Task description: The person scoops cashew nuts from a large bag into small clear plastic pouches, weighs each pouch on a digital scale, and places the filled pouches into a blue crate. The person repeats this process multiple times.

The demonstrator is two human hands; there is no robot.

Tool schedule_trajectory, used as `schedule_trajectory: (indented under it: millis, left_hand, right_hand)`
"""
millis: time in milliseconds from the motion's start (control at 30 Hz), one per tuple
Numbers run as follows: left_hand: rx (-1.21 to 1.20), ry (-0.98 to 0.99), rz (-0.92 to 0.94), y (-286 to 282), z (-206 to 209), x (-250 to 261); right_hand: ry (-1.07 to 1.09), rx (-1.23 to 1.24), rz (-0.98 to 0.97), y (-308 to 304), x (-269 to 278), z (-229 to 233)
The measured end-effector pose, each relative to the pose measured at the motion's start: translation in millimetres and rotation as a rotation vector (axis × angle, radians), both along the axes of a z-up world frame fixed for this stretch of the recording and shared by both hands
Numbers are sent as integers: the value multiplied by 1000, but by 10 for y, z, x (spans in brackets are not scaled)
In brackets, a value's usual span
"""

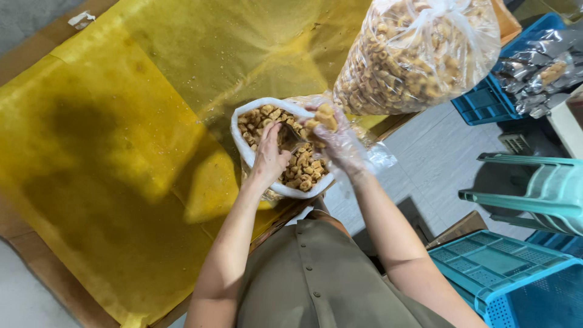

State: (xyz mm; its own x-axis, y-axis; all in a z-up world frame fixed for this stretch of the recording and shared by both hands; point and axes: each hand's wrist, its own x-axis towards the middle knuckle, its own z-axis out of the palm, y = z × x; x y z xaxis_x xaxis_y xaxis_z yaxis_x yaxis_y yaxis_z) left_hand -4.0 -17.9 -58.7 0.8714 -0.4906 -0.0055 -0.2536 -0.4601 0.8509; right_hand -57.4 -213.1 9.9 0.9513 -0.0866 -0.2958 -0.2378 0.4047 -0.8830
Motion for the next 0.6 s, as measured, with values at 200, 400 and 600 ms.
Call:
schedule_trajectory:
  millis: [200, 400, 600]
  left_hand:
    - [-111, 109, 89, -177, 150, -83]
    - [-209, 495, 129, -228, 450, -45]
    - [-179, 383, 167, -246, 608, 15]
  right_hand:
    - [-329, 36, 25, 133, 72, -87]
    - [-234, 204, -101, 15, 49, -159]
    - [-169, 114, -163, 60, 86, 39]
